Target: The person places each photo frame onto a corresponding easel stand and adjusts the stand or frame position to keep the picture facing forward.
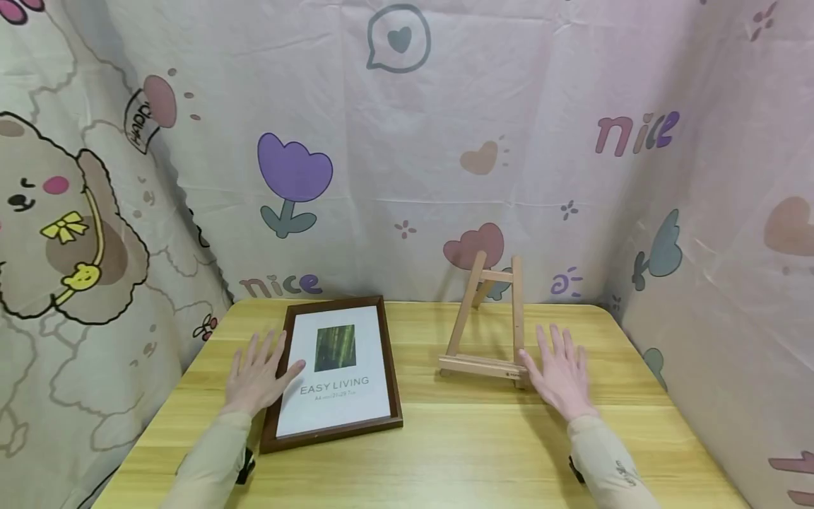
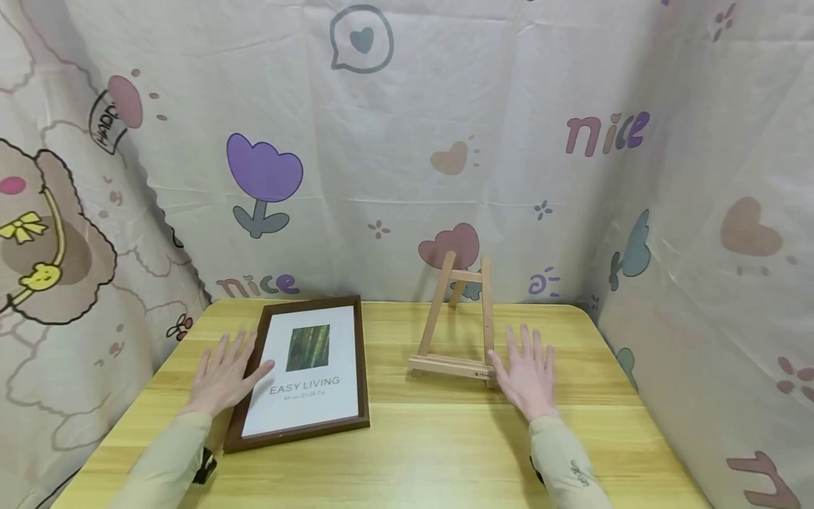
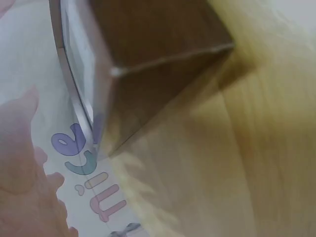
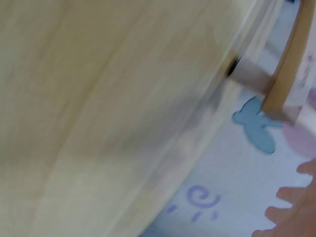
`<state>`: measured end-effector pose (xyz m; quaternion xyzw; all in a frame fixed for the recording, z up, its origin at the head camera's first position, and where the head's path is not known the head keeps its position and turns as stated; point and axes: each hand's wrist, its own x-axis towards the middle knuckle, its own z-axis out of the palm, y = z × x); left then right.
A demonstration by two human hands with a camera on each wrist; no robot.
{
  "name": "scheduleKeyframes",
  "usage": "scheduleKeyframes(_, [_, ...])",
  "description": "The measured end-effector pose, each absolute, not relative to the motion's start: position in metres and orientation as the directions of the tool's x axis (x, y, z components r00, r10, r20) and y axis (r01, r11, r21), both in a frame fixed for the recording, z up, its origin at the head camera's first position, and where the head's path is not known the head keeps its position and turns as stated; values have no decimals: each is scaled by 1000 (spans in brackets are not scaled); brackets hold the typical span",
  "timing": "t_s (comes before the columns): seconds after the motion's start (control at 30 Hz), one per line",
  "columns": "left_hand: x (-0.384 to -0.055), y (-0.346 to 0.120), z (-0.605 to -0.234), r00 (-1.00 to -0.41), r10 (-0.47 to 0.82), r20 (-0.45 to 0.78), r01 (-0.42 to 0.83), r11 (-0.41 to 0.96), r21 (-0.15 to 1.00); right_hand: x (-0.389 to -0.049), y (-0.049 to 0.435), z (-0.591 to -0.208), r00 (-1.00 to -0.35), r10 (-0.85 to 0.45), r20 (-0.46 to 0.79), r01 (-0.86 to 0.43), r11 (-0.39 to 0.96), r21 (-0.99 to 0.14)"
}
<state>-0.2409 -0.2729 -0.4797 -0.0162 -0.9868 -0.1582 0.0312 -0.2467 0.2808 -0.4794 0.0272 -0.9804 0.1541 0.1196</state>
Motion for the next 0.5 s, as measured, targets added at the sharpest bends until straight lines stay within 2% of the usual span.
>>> scheduleKeyframes(0.3, [-228,-280,-471,-994,99,39,106,921,375,-240,234,-474,-851,-117,512,-262,940,-220])
scheduleKeyframes(0.5, [-222,-287,-468,-985,170,20,162,892,421,-233,199,-472,-852,-182,490,-330,915,-234])
